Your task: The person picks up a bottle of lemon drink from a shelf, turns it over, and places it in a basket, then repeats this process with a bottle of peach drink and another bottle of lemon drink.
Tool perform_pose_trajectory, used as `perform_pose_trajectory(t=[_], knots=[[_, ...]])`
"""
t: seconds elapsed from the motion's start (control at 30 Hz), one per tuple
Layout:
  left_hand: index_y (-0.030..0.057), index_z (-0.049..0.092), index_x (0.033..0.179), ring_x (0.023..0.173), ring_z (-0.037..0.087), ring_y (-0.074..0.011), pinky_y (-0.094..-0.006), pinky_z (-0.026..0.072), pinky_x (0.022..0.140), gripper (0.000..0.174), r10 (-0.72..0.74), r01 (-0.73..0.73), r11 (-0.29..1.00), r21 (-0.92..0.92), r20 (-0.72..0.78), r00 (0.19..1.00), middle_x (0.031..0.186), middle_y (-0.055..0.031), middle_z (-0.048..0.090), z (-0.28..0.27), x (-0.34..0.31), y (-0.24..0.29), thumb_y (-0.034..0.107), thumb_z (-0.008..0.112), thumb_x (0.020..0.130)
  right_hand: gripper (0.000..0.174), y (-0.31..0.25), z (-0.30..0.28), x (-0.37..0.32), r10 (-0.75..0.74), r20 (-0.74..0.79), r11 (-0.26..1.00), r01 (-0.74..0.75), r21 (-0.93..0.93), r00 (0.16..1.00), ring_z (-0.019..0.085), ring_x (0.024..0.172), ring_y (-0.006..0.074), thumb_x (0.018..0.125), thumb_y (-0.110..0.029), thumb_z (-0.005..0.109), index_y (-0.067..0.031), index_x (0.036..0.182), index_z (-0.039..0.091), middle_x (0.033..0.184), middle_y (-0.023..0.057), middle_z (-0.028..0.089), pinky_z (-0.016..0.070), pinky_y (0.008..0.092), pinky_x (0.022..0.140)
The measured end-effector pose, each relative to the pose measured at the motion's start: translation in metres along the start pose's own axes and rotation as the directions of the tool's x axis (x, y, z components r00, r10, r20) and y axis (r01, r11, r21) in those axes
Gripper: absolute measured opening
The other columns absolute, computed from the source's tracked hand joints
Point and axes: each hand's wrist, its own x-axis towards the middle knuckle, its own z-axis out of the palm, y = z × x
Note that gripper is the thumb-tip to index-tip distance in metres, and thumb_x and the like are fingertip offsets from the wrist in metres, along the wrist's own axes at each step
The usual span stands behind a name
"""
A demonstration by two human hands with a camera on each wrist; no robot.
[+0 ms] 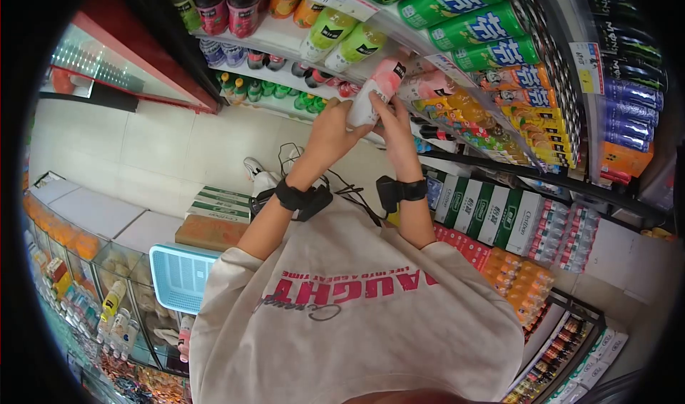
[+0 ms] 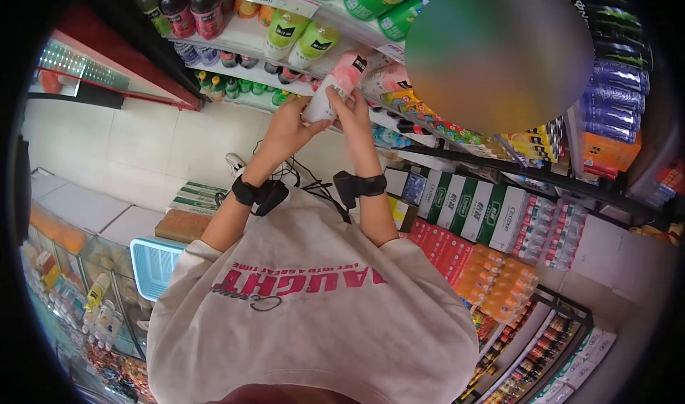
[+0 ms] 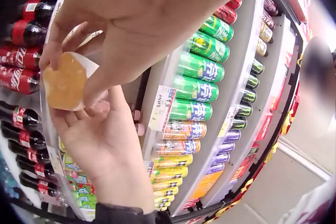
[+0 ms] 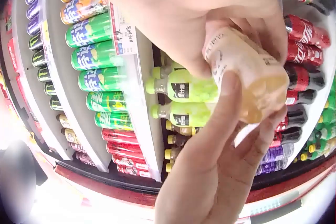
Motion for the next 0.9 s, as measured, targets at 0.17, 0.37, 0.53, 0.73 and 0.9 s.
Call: perform_pose_trajectory(t=[0.17,0.37,0.53,0.73,0.9], knots=[[-0.0105,0.065,0.125,0.086,0.068,-0.0355,-0.0424,0.0556,0.077,0.062,-0.046,0.046,0.999,-0.017,0.03,0.999,0.101,-0.0231,0.064,-0.008,0.0,0.0,0.031,0.086,0.084,0.057,-0.001,-0.003,0.003,0.032,0.031,0.992,-0.028,-0.121,0.999,0.069,0.106,0.0187,0.094,-0.039,0.076,-0.0031,0.136,0.059,0.121,0.0099,0.069,0.058,0.0355,0.085],[-0.009,0.045,0.147,0.112,0.064,-0.0425,-0.0444,0.0525,0.096,0.08,0.017,-0.036,0.992,-0.124,-0.153,0.988,0.125,-0.0287,0.059,-0.002,-0.017,0.007,0.032,0.081,0.089,0.05,-0.005,0.005,0.015,-0.033,0.035,0.999,0.032,0.038,0.999,0.071,0.099,0.0189,0.099,-0.038,0.072,-0.0002,0.129,0.062,0.118,0.0094,0.07,0.0563,0.0345,0.084],[-0.0131,0.038,0.149,0.122,0.06,-0.0461,-0.0461,0.0493,0.102,0.082,-0.025,0.021,0.985,-0.169,-0.019,0.999,0.132,-0.0347,0.057,-0.011,-0.033,0.003,0.031,0.077,0.092,0.055,0.002,0.002,0.044,-0.083,0.022,0.994,0.081,0.08,0.996,0.071,0.103,0.0223,0.098,-0.034,0.075,-0.0023,0.137,0.054,0.118,0.0102,0.069,0.0572,0.0365,0.087],[-0.0081,0.041,0.149,0.118,0.062,-0.0447,-0.047,0.0493,0.101,0.078,-0.049,0.037,0.99,-0.139,-0.08,0.996,0.126,-0.0334,0.06,-0.016,-0.047,-0.001,0.035,0.075,0.093,0.053,-0.008,0.004,0.071,-0.129,0.066,0.984,0.12,0.134,0.989,0.068,0.112,0.0265,0.098,-0.021,0.076,-0.0026,0.139,0.048,0.131,0.0127,0.062,0.0603,0.0447,0.091],[-0.0068,0.043,0.148,0.105,0.065,-0.0398,-0.0442,0.0522,0.092,0.076,-0.055,0.045,0.994,-0.103,-0.098,0.994,0.116,-0.028,0.064,-0.023,-0.058,-0.003,0.035,0.074,0.094,0.05,-0.002,-0.002,0.115,-0.129,0.019,0.983,0.126,0.132,0.991,0.067,0.114,0.0278,0.096,-0.015,0.075,-0.0051,0.139,0.049,0.131,0.0121,0.063,0.0608,0.0465,0.088]])
